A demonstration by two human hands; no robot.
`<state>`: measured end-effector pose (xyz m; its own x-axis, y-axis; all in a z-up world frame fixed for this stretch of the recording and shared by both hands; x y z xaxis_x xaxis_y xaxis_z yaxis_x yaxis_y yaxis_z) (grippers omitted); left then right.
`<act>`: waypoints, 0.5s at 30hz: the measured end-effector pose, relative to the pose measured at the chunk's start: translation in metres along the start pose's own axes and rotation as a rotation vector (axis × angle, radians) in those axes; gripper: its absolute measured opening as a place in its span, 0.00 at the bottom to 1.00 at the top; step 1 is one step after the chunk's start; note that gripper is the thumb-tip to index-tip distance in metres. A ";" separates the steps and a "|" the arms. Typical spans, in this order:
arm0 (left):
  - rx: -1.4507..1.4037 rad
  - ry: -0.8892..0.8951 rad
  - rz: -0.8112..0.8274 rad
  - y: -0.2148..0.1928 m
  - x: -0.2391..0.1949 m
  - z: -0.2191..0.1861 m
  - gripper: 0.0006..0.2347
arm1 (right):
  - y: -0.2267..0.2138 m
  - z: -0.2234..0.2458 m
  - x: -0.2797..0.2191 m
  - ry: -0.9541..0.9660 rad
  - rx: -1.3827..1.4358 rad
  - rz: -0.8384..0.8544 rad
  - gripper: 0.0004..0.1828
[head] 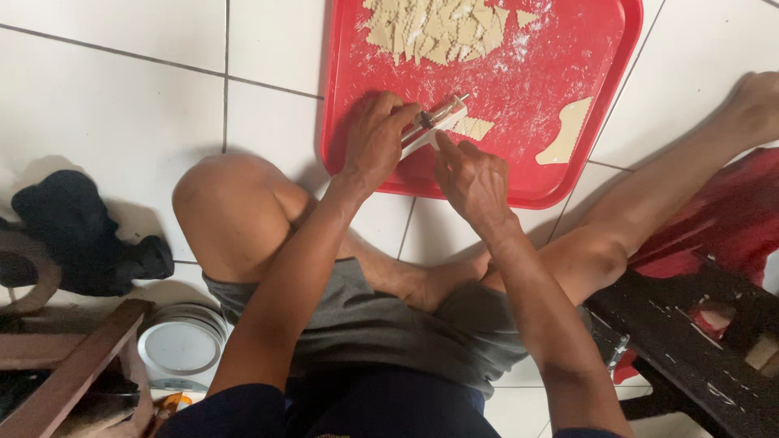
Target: The person sits on the floor and uses a manual dough cutter to slice a sheet of dough into strips on a red tray. They repeatedly roll the cutter over the dough, separate the cut strips by hand, and place them onto a pile on the tray.
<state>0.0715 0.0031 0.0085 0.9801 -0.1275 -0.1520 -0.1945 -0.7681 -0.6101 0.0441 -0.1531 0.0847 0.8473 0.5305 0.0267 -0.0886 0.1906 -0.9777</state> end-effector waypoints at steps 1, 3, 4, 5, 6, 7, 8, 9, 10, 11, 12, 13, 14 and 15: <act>-0.001 -0.001 0.000 0.000 0.001 -0.001 0.13 | 0.001 -0.001 0.002 0.000 0.000 0.001 0.15; -0.036 -0.098 0.058 0.001 0.003 0.001 0.13 | 0.003 -0.004 0.007 0.000 0.024 0.023 0.16; -0.037 -0.099 0.059 0.002 0.005 0.006 0.13 | 0.004 -0.004 0.009 0.000 0.024 0.025 0.16; -0.045 -0.100 0.057 0.004 0.007 0.011 0.16 | 0.004 -0.004 0.012 0.002 0.027 0.027 0.16; -0.053 -0.101 0.055 0.006 0.009 0.015 0.18 | 0.005 -0.005 0.014 0.005 0.029 0.029 0.15; -0.052 -0.101 0.055 0.008 0.011 0.020 0.18 | 0.008 -0.006 0.016 0.005 0.031 0.029 0.15; -0.067 -0.102 0.023 0.008 0.013 0.025 0.19 | 0.011 -0.006 0.018 0.002 0.024 0.029 0.16; -0.083 -0.103 -0.009 0.009 0.013 0.029 0.20 | 0.014 -0.007 0.019 0.000 0.017 0.031 0.16; -0.083 -0.104 -0.007 0.011 0.014 0.031 0.20 | 0.013 -0.005 0.023 0.001 0.019 0.032 0.16; -0.012 -0.054 -0.091 0.010 0.015 0.032 0.19 | 0.012 -0.004 0.028 -0.002 0.016 0.021 0.16; 0.060 -0.003 -0.174 0.009 0.016 0.032 0.18 | 0.010 -0.003 0.033 -0.004 0.013 0.009 0.15; 0.064 0.001 -0.177 0.004 0.015 0.030 0.18 | 0.011 -0.003 0.035 -0.004 0.013 0.003 0.15; 0.078 -0.010 -0.219 -0.003 0.013 0.029 0.18 | 0.012 -0.003 0.037 -0.004 0.012 -0.013 0.15; 0.089 -0.021 -0.262 -0.008 0.011 0.026 0.18 | 0.012 -0.004 0.037 -0.004 0.009 -0.028 0.15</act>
<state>0.0824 0.0246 -0.0087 0.9967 0.0817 0.0042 0.0615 -0.7148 -0.6966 0.0763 -0.1343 0.0729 0.8476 0.5279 0.0543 -0.0701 0.2127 -0.9746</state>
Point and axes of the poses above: each hand's wrist, its own x-axis towards the middle knuckle, its own y-axis out of the palm, z = x × y, the point moved 3 cm from there along x, towards the middle knuckle, and after that the axes turned 12 degrees about -y, right-handed, at the moved point
